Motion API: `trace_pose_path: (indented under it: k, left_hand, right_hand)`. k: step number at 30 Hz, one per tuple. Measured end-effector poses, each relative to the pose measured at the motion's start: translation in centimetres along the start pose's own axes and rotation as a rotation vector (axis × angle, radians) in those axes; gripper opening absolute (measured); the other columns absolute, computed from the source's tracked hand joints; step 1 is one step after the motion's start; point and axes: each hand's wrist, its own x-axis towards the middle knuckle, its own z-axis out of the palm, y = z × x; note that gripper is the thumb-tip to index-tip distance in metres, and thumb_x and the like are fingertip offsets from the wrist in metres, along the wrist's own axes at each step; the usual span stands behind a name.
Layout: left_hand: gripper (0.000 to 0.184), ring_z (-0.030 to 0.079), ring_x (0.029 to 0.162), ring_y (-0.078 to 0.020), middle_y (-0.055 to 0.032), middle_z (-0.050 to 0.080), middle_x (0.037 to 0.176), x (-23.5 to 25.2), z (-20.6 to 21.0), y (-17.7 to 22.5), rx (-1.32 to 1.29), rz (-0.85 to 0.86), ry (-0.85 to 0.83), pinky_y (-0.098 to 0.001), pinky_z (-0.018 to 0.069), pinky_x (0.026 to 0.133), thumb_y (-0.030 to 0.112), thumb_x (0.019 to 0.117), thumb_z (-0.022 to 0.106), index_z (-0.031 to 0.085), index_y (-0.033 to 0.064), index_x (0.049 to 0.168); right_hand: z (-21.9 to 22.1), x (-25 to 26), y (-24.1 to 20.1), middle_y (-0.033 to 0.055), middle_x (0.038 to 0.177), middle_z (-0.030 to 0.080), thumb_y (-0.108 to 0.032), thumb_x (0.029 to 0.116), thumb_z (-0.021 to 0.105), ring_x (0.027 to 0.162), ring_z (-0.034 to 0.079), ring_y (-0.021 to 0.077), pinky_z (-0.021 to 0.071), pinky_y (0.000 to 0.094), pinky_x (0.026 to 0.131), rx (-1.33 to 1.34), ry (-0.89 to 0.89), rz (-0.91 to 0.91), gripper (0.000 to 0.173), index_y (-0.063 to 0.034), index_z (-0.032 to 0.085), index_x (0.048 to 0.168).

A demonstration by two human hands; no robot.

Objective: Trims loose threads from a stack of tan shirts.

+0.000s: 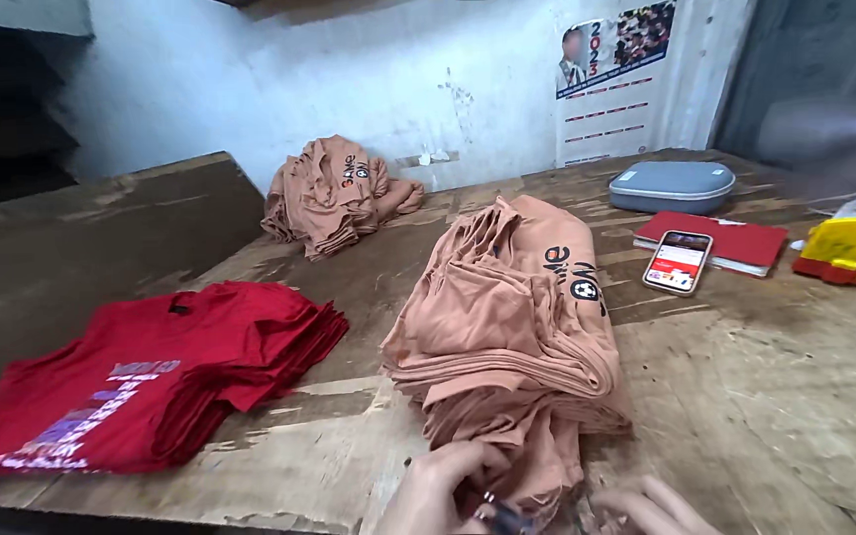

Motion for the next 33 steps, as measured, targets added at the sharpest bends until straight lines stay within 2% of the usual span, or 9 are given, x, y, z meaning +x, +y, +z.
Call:
trace_pose_path:
  k: [4, 9, 16, 19, 23, 26, 28, 30, 33]
  left_hand:
    - [0.034, 0.067, 0.103, -0.0155, -0.0033, 0.07, 0.107, 0.8, 2.9, 1.3, 0.101, -0.027, 0.239, -0.0388, 0.0567, 0.092, 0.038, 0.0912, 0.076, 0.075, 0.0154, 0.117]
    - [0.015, 0.069, 0.093, -0.0156, 0.0032, 0.074, 0.098, 0.5, 4.1, 1.2, 0.316, 0.11, 0.302, -0.0375, 0.0555, 0.081, 0.025, 0.0962, 0.069, 0.079, 0.0235, 0.106]
    - [0.015, 0.068, 0.095, -0.0162, 0.0046, 0.074, 0.098, 1.5, 4.2, 2.2, 0.407, 0.186, 0.273, -0.0392, 0.054, 0.085, 0.024, 0.0975, 0.066, 0.079, 0.0243, 0.107]
    - [0.015, 0.068, 0.093, -0.0155, 0.0051, 0.074, 0.096, 1.8, 4.0, 2.0, 0.394, 0.189, 0.286, -0.0383, 0.054, 0.083, 0.023, 0.0974, 0.066, 0.079, 0.0247, 0.104]
    - [0.029, 0.069, 0.1, -0.0208, -0.0029, 0.071, 0.104, 0.9, 2.8, 1.8, 0.28, 0.089, 0.148, -0.044, 0.0574, 0.088, 0.033, 0.0903, 0.077, 0.074, 0.0192, 0.116]
    - [0.016, 0.069, 0.092, -0.0169, -0.0008, 0.071, 0.094, 0.7, 2.9, 1.2, 0.175, 0.069, 0.136, -0.0403, 0.0576, 0.084, 0.008, 0.082, 0.073, 0.077, 0.015, 0.096]
    - [0.021, 0.07, 0.095, -0.0127, 0.0015, 0.073, 0.098, 1.2, 2.7, 1.0, 0.105, 0.075, 0.161, -0.0364, 0.0582, 0.089, 0.001, 0.0835, 0.066, 0.076, 0.0133, 0.097]
    - [0.02, 0.07, 0.089, -0.0081, 0.0036, 0.074, 0.094, 2.1, 2.6, 0.8, 0.052, 0.041, 0.212, -0.0314, 0.0599, 0.083, 0.001, 0.0858, 0.064, 0.074, 0.0125, 0.099]
    - [0.014, 0.069, 0.079, -0.0035, 0.0057, 0.073, 0.089, 3.7, 2.3, 0.0, -0.057, -0.13, 0.223, -0.0262, 0.0601, 0.074, 0.01, 0.091, 0.065, 0.073, 0.0134, 0.101]
  right_hand:
    - [3.3, 1.0, -1.5, 0.0119, 0.096, 0.071, -0.046, 0.0878, 0.08, 0.081, 0.068, 0.0218, 0.0583, 0.0371, 0.067, -0.07, 0.349, -0.016, 0.037, -0.0095, 0.078, 0.095]
    - [7.2, 1.6, 0.3, 0.0109, 0.103, 0.073, -0.02, 0.0894, 0.071, 0.092, 0.069, 0.0201, 0.0581, 0.0323, 0.078, -0.123, 0.524, -0.112, 0.012, -0.0131, 0.08, 0.09]
    - [6.8, 1.7, 0.7, 0.0094, 0.103, 0.068, -0.017, 0.0875, 0.074, 0.097, 0.064, 0.0104, 0.0552, 0.0209, 0.083, 0.097, 0.611, -0.143, 0.008, -0.0103, 0.077, 0.089]
    - [6.2, 1.5, 1.1, 0.0084, 0.1, 0.07, -0.021, 0.0868, 0.074, 0.095, 0.065, 0.0141, 0.0558, 0.0275, 0.082, 0.114, 0.519, -0.184, 0.009, -0.0126, 0.078, 0.087]
    - [4.2, 1.0, 1.9, 0.0067, 0.104, 0.072, -0.029, 0.0873, 0.072, 0.099, 0.066, 0.0223, 0.0537, 0.0435, 0.085, 0.079, 0.27, -0.15, 0.014, -0.0161, 0.077, 0.085]
    - [4.7, 1.4, 0.7, 0.0124, 0.105, 0.071, -0.044, 0.0843, 0.081, 0.097, 0.067, 0.0268, 0.0555, 0.0473, 0.083, 0.034, 0.328, -0.091, 0.037, -0.0093, 0.074, 0.096]
    - [6.2, 2.5, -0.6, 0.0151, 0.11, 0.069, -0.031, 0.0836, 0.084, 0.1, 0.068, 0.023, 0.0589, 0.0396, 0.086, 0.114, 0.465, -0.119, 0.034, -0.0051, 0.074, 0.103]
    - [7.9, 4.4, -1.3, 0.0073, 0.103, 0.075, -0.003, 0.0854, 0.076, 0.098, 0.072, 0.0117, 0.0623, 0.0268, 0.087, 0.392, 0.586, -0.172, 0.013, -0.0035, 0.076, 0.099]
    - [8.2, 7.0, -1.6, 0.006, 0.097, 0.073, 0.008, 0.0925, 0.061, 0.086, 0.072, 0.0119, 0.0631, 0.0278, 0.078, 0.778, 0.58, -0.111, 0.016, 0.0022, 0.066, 0.106]
